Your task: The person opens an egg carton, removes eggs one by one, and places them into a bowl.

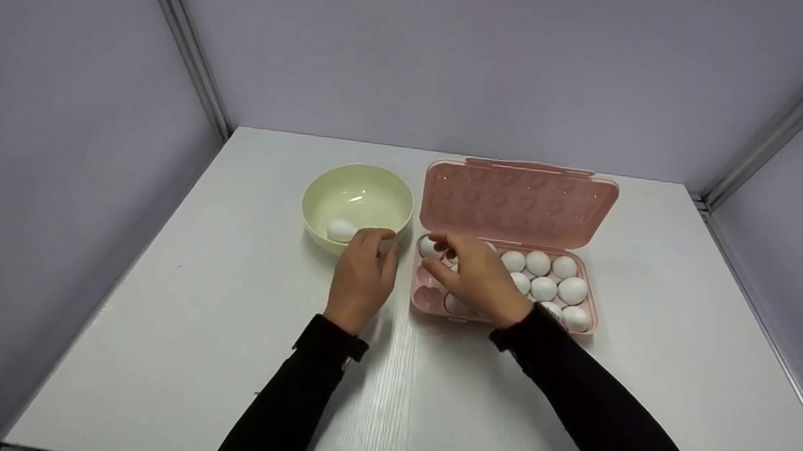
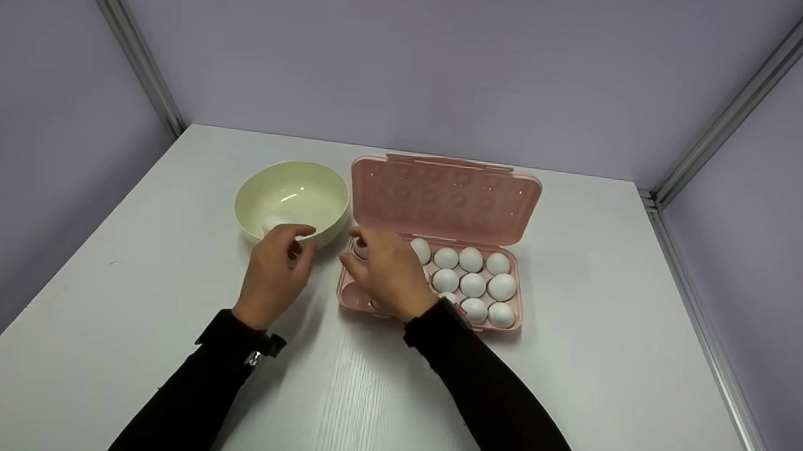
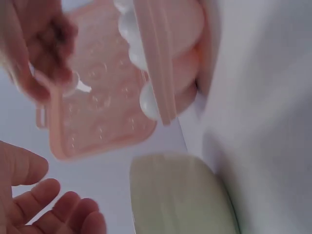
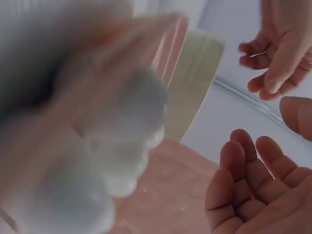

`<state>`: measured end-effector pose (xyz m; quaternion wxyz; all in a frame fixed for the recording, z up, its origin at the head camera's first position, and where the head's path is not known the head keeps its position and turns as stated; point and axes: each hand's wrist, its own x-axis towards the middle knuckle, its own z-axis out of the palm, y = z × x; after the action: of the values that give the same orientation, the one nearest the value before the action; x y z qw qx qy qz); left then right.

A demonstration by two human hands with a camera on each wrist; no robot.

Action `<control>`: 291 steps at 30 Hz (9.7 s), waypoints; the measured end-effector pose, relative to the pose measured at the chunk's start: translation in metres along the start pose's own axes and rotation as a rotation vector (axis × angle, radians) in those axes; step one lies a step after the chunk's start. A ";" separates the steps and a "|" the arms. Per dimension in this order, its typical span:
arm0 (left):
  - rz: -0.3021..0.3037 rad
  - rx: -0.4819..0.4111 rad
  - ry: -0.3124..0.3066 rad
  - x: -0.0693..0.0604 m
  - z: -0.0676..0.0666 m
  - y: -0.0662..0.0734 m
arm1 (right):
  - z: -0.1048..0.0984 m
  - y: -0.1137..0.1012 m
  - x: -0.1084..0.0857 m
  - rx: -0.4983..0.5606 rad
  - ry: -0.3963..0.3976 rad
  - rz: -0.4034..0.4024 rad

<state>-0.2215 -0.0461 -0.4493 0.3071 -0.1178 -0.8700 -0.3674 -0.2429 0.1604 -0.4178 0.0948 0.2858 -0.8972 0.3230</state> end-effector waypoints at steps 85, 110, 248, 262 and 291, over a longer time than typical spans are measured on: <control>-0.323 0.269 -0.359 0.061 -0.023 -0.061 | -0.018 -0.005 -0.021 -0.297 -0.230 -0.110; -0.436 0.567 -0.606 0.085 -0.014 -0.065 | -0.011 0.005 -0.043 -0.385 -0.245 -0.125; 0.375 -0.200 0.163 -0.044 0.029 0.000 | 0.022 0.016 -0.046 0.717 0.028 0.237; 0.246 -0.205 0.225 -0.043 0.026 -0.005 | 0.027 0.017 -0.048 0.617 0.041 0.171; -0.107 -0.093 0.105 0.030 -0.037 -0.050 | 0.036 0.020 -0.054 -0.275 0.179 -0.107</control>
<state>-0.2502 -0.1080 -0.4390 0.3265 -0.0656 -0.8396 -0.4292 -0.2101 0.1741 -0.4755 0.2295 0.2877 -0.9044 0.2159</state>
